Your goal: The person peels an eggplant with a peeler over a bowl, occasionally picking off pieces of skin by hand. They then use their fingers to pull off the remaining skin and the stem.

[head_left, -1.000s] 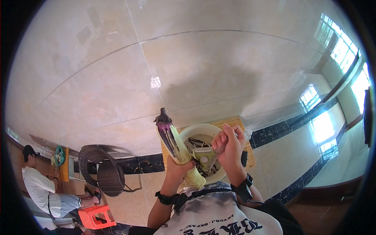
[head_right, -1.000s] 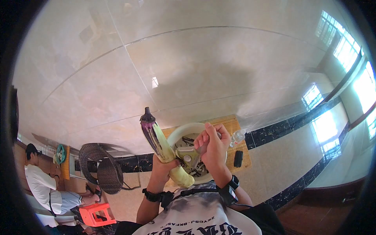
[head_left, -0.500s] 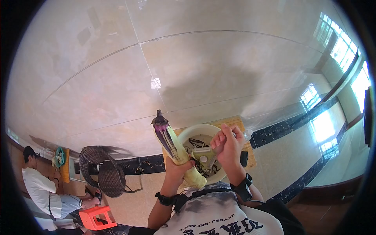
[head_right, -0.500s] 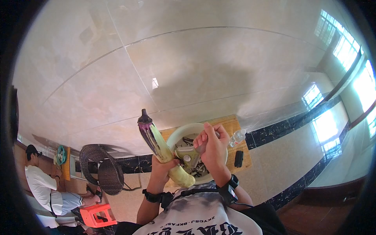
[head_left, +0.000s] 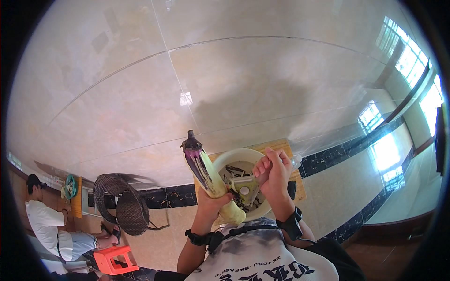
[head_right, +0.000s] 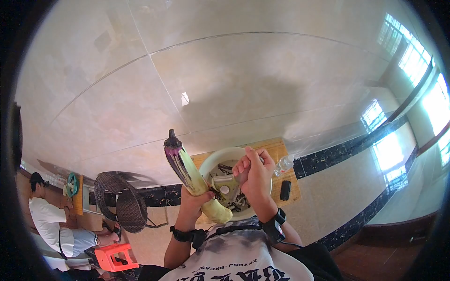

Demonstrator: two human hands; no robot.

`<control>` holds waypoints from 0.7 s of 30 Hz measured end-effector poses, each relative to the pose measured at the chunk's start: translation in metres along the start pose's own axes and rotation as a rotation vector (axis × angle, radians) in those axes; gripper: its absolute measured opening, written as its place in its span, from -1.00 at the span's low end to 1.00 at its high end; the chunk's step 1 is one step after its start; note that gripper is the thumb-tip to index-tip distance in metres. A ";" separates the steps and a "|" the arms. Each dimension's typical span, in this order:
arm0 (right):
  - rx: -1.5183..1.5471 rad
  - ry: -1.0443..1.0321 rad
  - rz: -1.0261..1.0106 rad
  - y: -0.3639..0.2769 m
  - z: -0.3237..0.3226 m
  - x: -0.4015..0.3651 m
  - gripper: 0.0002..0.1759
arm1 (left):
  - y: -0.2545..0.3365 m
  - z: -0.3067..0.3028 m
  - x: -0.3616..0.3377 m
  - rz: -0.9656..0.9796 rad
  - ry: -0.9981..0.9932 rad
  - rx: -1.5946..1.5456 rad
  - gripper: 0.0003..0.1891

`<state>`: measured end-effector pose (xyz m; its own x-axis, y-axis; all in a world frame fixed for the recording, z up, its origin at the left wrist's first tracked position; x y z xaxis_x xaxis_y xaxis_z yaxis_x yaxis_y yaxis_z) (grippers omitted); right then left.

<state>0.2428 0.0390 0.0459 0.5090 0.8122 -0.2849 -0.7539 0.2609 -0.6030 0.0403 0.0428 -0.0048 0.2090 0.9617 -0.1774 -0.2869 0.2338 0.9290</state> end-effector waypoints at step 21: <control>-0.151 -0.062 -0.115 0.007 0.007 -0.011 -0.72 | -0.007 -0.003 0.006 -0.078 0.028 0.050 -0.64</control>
<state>0.2294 0.0353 0.0500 0.5582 0.8133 -0.1640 -0.6187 0.2764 -0.7354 0.0407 0.0474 -0.0136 0.2029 0.9446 -0.2581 -0.2239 0.3013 0.9268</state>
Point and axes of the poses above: each hand's wrist, its own x-axis towards the middle knuckle, its own z-axis out of the palm, y = z × x, the point moved 4 cm from there along x, towards the middle knuckle, and after that the axes turned 5 degrees about y, right-handed, at the moved point
